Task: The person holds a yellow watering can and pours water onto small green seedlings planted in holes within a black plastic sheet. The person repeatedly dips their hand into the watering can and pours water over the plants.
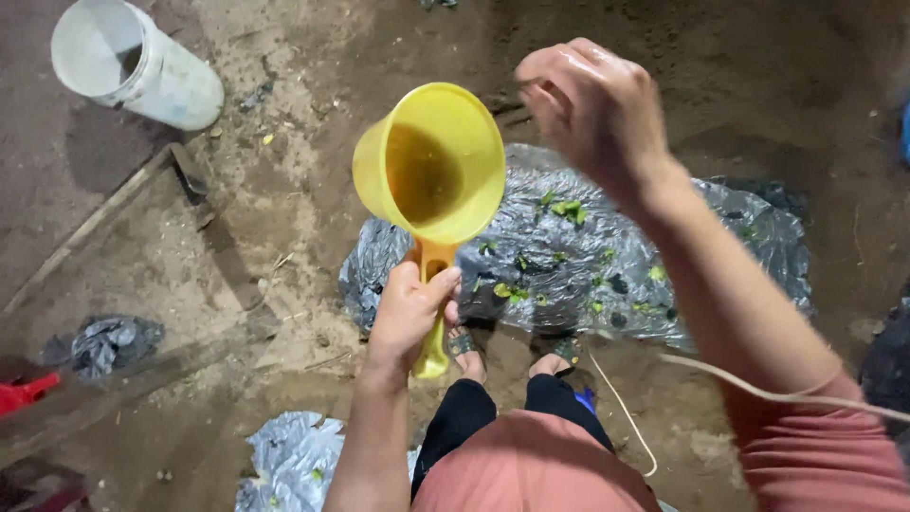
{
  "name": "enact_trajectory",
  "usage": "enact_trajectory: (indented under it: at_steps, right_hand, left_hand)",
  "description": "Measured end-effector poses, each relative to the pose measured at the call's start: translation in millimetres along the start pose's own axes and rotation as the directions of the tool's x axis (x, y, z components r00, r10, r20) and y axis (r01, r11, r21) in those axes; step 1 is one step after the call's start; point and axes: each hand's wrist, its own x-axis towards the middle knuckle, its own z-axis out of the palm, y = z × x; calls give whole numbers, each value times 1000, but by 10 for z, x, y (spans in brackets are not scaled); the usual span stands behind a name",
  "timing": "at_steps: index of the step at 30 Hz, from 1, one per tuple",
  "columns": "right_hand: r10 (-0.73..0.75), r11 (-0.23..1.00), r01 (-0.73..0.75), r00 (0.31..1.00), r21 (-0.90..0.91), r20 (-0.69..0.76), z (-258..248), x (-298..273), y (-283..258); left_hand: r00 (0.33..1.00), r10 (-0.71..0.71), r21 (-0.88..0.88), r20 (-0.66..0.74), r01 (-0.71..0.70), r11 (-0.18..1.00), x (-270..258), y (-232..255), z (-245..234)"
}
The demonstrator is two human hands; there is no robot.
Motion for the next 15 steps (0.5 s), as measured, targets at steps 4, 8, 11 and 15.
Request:
enact_trajectory:
  at_steps: [4,8,11,15]
  right_hand:
    - [-38,906,17,998,-422,-41,-40,-276,323]
    - [-56,990,35,987,-139,-150,180,-318,-84]
    - [-92,984,101,993,143,-68,535,-265,-558]
    - [91,945,12,950,-327,297,1257,-480,-442]
  left_hand:
    - [999,-4,-74,-40,1,997,-19,-118,-72]
    - [999,-54,-88,5,55,995,-30,51,-19]
    - [959,-282,24,34,282,959,-50,193,120]
    - [982,-30,-57,187,41,998,70,-191,193]
